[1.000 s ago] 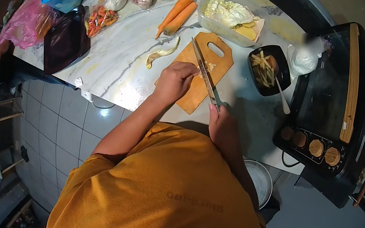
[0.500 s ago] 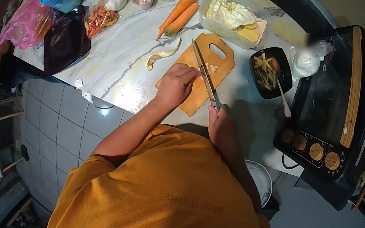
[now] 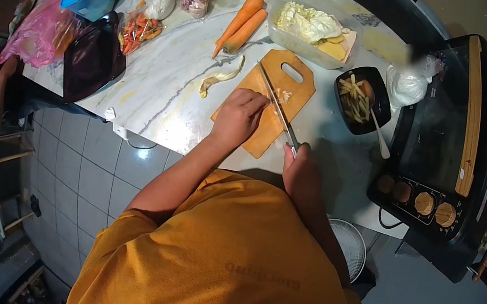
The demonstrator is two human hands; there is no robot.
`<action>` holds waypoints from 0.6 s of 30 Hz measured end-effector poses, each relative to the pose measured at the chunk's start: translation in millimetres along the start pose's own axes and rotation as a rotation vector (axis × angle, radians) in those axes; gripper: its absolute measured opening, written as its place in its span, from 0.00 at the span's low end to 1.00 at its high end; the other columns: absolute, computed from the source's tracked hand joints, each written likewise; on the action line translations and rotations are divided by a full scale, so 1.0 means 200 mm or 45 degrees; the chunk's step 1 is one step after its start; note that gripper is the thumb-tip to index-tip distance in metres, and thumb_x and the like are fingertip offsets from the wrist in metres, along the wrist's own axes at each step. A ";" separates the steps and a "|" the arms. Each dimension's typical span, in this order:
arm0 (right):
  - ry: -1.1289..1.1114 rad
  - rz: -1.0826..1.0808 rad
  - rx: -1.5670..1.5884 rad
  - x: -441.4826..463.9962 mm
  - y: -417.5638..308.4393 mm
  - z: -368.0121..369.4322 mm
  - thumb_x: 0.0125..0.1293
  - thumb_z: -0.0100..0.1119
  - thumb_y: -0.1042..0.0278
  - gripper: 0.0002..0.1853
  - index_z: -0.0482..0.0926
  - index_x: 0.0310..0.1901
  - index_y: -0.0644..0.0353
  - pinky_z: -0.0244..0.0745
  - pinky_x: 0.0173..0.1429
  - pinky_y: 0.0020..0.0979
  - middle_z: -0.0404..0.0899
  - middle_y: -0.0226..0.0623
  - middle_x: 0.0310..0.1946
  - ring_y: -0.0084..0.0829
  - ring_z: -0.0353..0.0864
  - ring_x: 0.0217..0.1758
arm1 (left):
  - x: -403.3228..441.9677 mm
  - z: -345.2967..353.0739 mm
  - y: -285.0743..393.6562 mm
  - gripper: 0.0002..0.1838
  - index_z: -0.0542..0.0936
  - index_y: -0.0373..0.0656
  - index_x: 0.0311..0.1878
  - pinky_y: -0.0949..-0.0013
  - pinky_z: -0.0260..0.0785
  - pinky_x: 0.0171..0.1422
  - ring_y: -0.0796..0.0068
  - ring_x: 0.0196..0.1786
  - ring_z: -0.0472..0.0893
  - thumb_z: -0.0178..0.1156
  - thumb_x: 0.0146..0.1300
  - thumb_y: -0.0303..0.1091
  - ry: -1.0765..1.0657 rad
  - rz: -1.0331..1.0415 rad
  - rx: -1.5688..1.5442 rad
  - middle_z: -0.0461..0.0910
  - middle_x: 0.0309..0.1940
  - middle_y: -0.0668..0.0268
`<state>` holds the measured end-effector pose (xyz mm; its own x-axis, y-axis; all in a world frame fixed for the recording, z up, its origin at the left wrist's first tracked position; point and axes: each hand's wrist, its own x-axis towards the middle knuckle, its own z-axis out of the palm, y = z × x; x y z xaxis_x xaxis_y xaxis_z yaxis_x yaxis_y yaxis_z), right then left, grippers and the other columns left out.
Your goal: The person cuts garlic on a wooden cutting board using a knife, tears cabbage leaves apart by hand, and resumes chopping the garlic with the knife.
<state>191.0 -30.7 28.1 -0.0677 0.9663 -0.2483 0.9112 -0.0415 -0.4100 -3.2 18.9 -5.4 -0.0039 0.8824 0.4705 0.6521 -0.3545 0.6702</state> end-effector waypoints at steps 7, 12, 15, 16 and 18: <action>0.127 -0.140 0.190 0.04 0.02 0.02 0.73 0.58 0.54 0.19 0.73 0.34 0.64 0.75 0.30 0.52 0.79 0.58 0.23 0.62 0.81 0.30 | -0.01 0.01 0.01 0.09 0.85 0.39 0.41 0.60 0.75 0.48 0.57 0.44 0.81 0.68 0.56 0.20 0.025 0.040 0.022 0.83 0.36 0.60; 0.146 -0.139 0.306 0.01 0.00 0.00 0.73 0.58 0.54 0.19 0.73 0.32 0.65 0.74 0.30 0.53 0.78 0.59 0.22 0.63 0.80 0.30 | -0.02 0.00 0.00 0.10 0.85 0.38 0.41 0.61 0.75 0.49 0.58 0.45 0.80 0.67 0.55 0.18 -0.002 0.050 0.020 0.82 0.38 0.62; 0.124 -0.149 0.314 0.01 0.00 -0.01 0.73 0.58 0.54 0.20 0.74 0.32 0.65 0.74 0.30 0.53 0.78 0.59 0.21 0.63 0.80 0.29 | -0.02 0.00 -0.01 0.10 0.85 0.38 0.41 0.62 0.76 0.49 0.59 0.45 0.80 0.67 0.55 0.18 0.002 0.074 0.036 0.83 0.38 0.62; 0.108 -0.150 0.288 0.01 -0.01 -0.01 0.73 0.58 0.54 0.20 0.74 0.32 0.65 0.74 0.30 0.53 0.78 0.59 0.21 0.62 0.80 0.29 | -0.03 0.00 0.00 0.10 0.85 0.38 0.41 0.62 0.76 0.49 0.59 0.45 0.80 0.67 0.55 0.18 0.000 0.072 0.032 0.83 0.38 0.62; 0.093 -0.154 0.265 0.01 -0.02 -0.01 0.73 0.57 0.54 0.20 0.74 0.32 0.65 0.74 0.30 0.53 0.78 0.59 0.21 0.62 0.81 0.29 | -0.02 0.00 0.00 0.10 0.85 0.38 0.41 0.60 0.76 0.49 0.57 0.45 0.82 0.67 0.56 0.19 0.014 0.056 0.035 0.85 0.38 0.60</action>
<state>188.5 -28.5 31.0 -0.1348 0.9829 -0.1251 0.7944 0.0317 -0.6065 -3.4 15.0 -7.8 0.0169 0.8627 0.5055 0.6724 -0.3839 0.6329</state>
